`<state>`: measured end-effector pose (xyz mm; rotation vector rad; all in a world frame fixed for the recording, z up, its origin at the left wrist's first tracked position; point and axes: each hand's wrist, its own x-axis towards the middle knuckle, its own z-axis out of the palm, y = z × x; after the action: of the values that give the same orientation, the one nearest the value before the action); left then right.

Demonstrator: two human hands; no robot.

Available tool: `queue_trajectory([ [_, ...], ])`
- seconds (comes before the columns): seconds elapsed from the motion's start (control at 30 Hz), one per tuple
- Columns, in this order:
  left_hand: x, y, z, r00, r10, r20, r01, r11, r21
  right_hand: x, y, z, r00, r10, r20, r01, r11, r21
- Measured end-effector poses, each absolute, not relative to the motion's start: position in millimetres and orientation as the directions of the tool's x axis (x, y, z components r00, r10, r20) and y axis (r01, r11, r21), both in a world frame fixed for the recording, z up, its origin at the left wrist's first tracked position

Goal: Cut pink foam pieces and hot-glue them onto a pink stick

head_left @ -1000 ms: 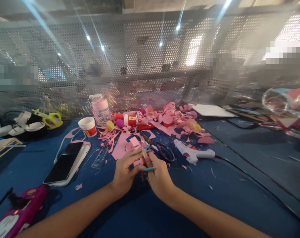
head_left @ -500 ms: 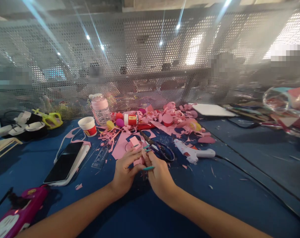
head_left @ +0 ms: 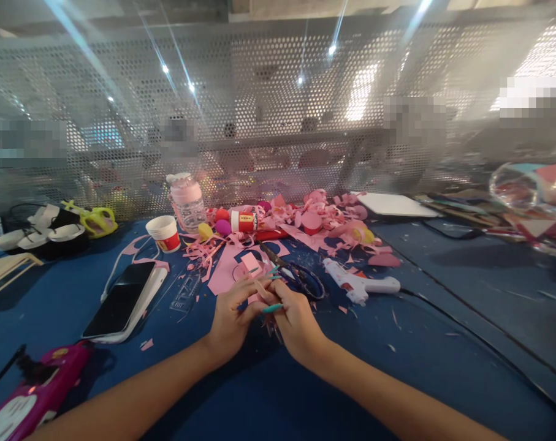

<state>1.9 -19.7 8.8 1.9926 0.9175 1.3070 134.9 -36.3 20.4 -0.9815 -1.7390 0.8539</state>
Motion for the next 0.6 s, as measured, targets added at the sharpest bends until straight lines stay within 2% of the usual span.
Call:
queue_trajectory([
  [0.2, 2.3, -19.6, 6.7, 0.254, 0.835, 0.489, 0.127, -0.53, 0.839, 135.2, -27.7, 12.8, -0.28, 0.945, 0.169, 0.041, 0.187, -0.981],
  [0.33, 3.3, -19.3, 8.4, 0.272, 0.838, 0.472, 0.104, -0.513, 0.852, 133.6, -27.9, 16.8, -0.301, 0.952, 0.053, -0.108, 0.021, -0.994],
  [0.6, 1.6, -17.2, 6.7, 0.298, 0.81, 0.506, 0.085, -0.55, 0.831, 134.0, -25.3, 17.5, -0.342, 0.94, 0.003, -0.17, -0.059, -0.984],
])
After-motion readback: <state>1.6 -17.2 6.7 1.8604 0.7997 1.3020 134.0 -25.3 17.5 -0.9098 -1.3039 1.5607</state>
